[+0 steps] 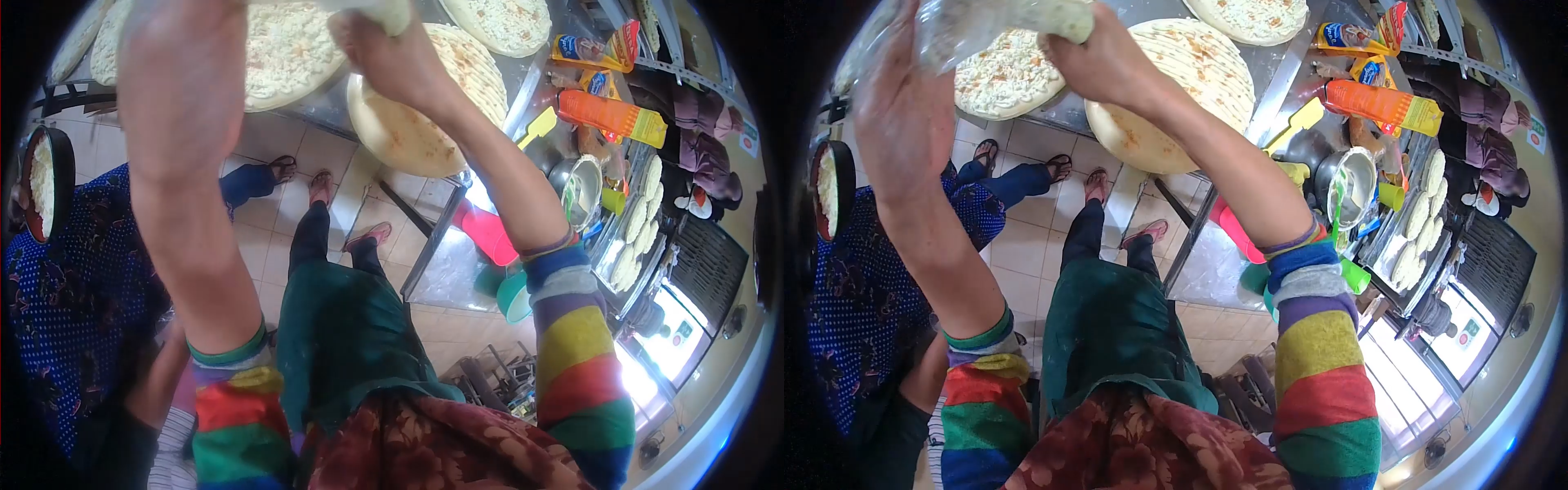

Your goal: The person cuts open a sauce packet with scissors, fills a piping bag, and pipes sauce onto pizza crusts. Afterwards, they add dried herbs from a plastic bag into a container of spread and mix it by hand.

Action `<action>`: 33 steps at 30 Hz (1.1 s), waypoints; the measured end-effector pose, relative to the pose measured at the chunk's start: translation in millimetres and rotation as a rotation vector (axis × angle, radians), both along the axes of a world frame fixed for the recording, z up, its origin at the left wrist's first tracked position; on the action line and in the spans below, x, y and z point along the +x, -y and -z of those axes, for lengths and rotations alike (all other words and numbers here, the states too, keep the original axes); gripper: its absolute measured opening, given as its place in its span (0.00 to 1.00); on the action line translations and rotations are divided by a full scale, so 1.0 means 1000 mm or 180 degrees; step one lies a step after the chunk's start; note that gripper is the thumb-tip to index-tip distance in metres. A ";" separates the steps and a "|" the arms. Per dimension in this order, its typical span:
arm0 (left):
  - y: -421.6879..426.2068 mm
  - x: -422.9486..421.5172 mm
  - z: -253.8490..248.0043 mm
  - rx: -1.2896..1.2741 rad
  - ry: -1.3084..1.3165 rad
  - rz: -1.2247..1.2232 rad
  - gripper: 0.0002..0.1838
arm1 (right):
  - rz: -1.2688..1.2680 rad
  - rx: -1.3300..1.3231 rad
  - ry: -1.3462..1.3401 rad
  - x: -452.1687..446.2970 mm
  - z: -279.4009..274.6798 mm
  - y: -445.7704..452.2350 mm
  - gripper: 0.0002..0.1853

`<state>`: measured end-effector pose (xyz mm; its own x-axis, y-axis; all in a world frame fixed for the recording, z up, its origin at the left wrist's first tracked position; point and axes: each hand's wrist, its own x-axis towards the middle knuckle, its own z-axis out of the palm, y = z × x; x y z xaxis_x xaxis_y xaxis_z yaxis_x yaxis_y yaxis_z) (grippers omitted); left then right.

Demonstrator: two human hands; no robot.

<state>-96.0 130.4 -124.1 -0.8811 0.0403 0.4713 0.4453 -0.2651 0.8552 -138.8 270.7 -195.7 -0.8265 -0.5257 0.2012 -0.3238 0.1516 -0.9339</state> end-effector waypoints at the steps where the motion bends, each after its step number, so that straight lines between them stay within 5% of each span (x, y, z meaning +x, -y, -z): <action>1: 0.004 0.002 -0.014 0.0591 0.0286 0.0479 0.20 | 0.0043 0.0533 0.0109 0.002 0.001 -0.007 0.06; 5: -0.056 0.018 -0.011 -0.0638 0.0769 -0.0466 0.18 | 0.0196 0.1012 -0.0015 0.020 -0.014 -0.077 0.13; 8: -0.066 0.020 -0.010 -0.0319 0.1275 0.0327 0.17 | 0.0266 0.0873 -0.0188 0.033 -0.010 -0.113 0.15; 10: -0.065 0.022 -0.010 -0.0655 0.0952 0.0157 0.17 | 0.0291 0.0726 -0.0418 0.038 -0.012 -0.107 0.15; 12: -0.047 0.016 0.011 -0.0894 -0.0229 -0.0304 0.16 | 0.0156 0.0756 -0.0040 0.029 -0.015 -0.076 0.13; 15: -0.008 0.011 0.006 -0.0530 -0.0348 -0.0477 0.15 | 0.0029 0.0769 0.0122 0.012 -0.011 -0.018 0.10; 16: 0.001 0.011 0.002 -0.0541 -0.0347 -0.0628 0.16 | -0.0013 0.0038 -0.0081 0.009 -0.002 -0.005 0.10; 17: 0.003 0.014 -0.001 -0.0700 -0.0330 -0.0860 0.16 | -0.0147 0.0346 0.0431 0.010 -0.002 -0.007 0.11; 19: -0.007 0.019 -0.003 -0.1258 -0.0201 -0.1385 0.17 | -0.0072 0.1046 -0.0452 0.020 -0.005 -0.026 0.10; 20: -0.027 0.028 -0.010 -0.1148 0.0255 -0.1381 0.18 | -0.0008 0.1190 -0.0509 0.027 -0.009 -0.042 0.11; 23: -0.055 0.039 -0.002 0.0643 0.0987 0.0376 0.10 | 0.0403 0.1376 -0.0696 0.045 -0.017 -0.079 0.16; 26: -0.070 0.035 0.011 -0.0688 0.0163 -0.0336 0.11 | 0.0254 0.1145 -0.0476 0.054 -0.022 -0.092 0.20; 31: -0.021 0.022 0.007 0.0797 0.0444 0.0206 0.19 | -0.0072 0.0866 -0.0178 0.032 -0.010 -0.039 0.11; 33: -0.016 0.023 -0.001 0.0534 0.0599 -0.0304 0.20 | -0.0112 0.0743 -0.0187 0.025 -0.003 -0.020 0.08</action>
